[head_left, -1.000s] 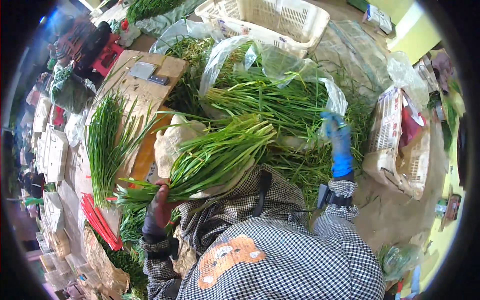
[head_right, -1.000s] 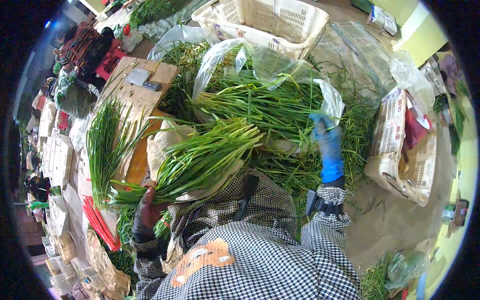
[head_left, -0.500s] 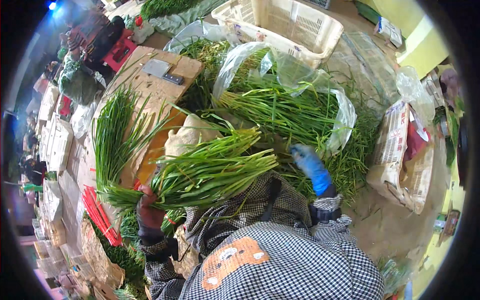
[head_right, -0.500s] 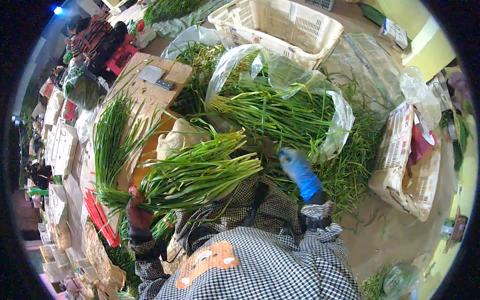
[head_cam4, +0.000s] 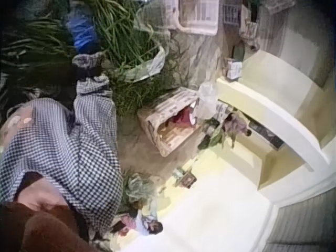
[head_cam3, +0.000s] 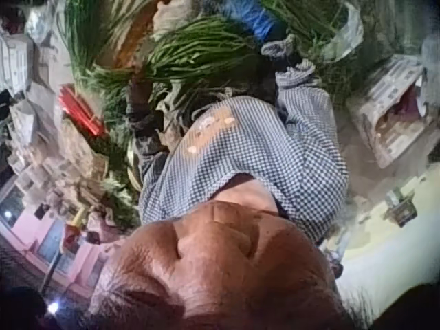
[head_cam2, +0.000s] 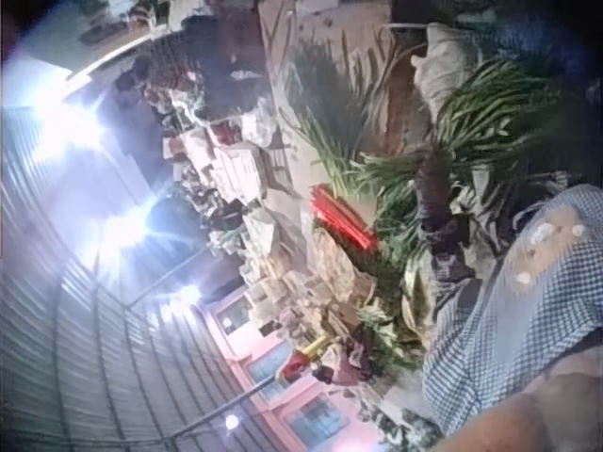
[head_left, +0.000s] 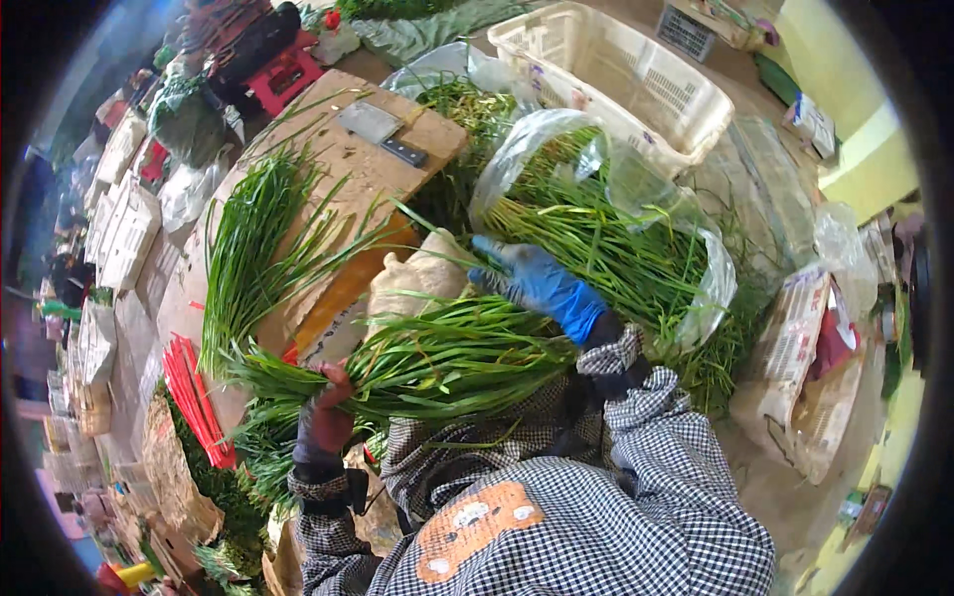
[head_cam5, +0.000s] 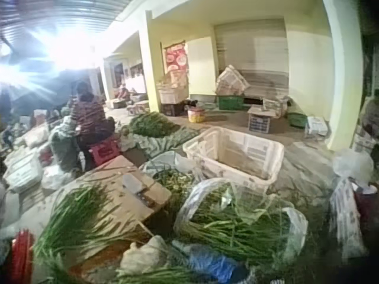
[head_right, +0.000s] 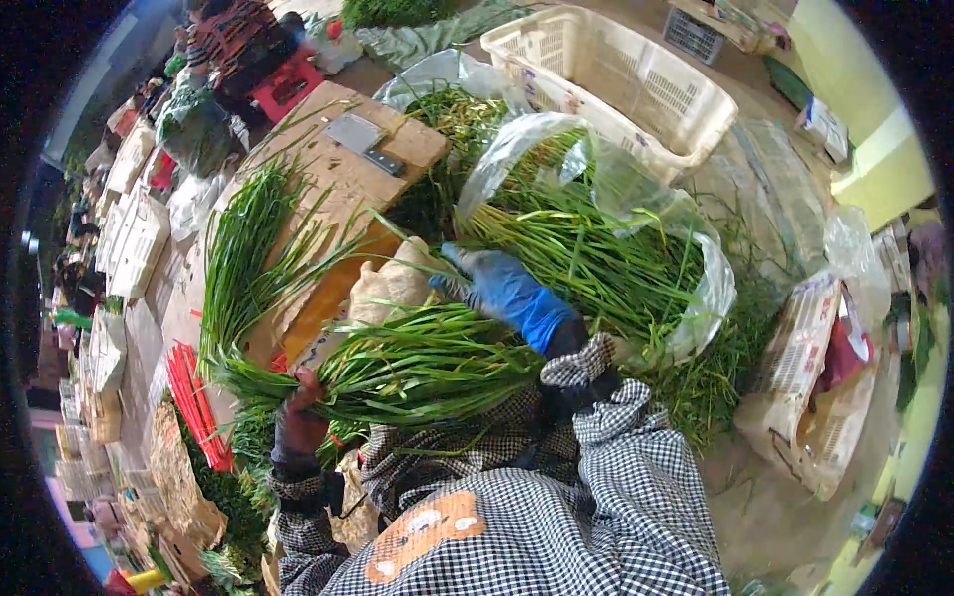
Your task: The person picks through bunches of leeks by hand to remove debris, trims the ends with a cleaver on a wooden surface, and organizes them into piles and containers.
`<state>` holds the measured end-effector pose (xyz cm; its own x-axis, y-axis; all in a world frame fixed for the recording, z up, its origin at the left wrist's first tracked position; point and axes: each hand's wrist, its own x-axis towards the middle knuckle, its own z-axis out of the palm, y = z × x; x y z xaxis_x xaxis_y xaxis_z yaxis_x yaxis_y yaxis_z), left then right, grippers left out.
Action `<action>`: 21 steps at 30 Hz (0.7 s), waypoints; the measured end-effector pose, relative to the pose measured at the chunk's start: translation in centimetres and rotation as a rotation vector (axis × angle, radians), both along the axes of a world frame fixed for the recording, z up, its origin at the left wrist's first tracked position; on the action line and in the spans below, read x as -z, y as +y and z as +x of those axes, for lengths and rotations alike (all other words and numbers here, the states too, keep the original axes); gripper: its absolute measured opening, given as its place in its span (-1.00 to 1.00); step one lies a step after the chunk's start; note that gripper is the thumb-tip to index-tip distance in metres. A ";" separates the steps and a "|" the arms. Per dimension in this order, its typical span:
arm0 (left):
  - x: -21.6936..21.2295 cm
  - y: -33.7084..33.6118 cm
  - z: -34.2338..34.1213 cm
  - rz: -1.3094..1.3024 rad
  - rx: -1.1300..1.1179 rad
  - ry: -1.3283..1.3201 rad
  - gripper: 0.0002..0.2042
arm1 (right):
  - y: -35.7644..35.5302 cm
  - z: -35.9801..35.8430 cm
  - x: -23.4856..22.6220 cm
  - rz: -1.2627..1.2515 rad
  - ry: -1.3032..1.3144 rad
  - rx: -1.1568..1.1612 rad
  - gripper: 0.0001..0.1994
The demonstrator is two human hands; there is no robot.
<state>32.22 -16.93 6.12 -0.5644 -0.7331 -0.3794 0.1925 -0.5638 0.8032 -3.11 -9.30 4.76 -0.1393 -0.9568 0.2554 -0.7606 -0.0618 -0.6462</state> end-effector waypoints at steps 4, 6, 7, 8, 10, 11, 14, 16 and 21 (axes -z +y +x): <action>-0.3 -1.2 -0.7 -0.369 0.058 -0.173 -0.69 | -0.6 2.5 -1.3 -0.151 -0.156 -0.018 -0.57; -0.5 -1.9 -1.5 -0.253 0.034 0.002 -0.78 | 0.2 3.6 -3.2 -0.118 -0.197 0.024 -0.61; -1.0 -2.1 -2.0 -0.251 0.046 0.014 -0.85 | 0.2 4.2 -3.2 -0.156 -0.196 -0.008 -0.62; -1.5 -2.4 -2.6 -0.250 0.059 0.024 -0.90 | 0.1 4.7 -3.1 -0.198 -0.195 -0.038 -0.62; -2.3 -2.8 -3.4 -0.277 0.088 -0.002 -0.91 | 0.1 5.8 -3.9 -0.143 -0.219 -0.087 -0.65; -2.7 -3.0 -3.7 -0.307 0.108 -0.035 -0.90 | 0.1 6.3 -4.2 -0.140 -0.205 -0.106 -0.65; -1.1 -4.0 -2.7 -0.240 0.079 -0.017 -0.87 | -0.1 7.7 -4.6 -0.123 -0.174 -0.142 -0.63; -0.5 -4.4 -2.1 -0.077 0.052 0.135 -0.86 | -0.4 8.2 -4.7 -0.161 -0.170 -0.171 -0.62; -4.1 -2.8 -6.1 -0.139 0.082 0.263 -0.87 | -0.6 10.1 -4.1 -0.182 -0.221 -0.278 -0.62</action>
<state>26.16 -19.74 10.25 -0.6896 -0.7156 -0.1115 0.3625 -0.4744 0.8022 6.95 -9.95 8.88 0.0483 -0.9077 0.4169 -0.5428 -0.3742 -0.7519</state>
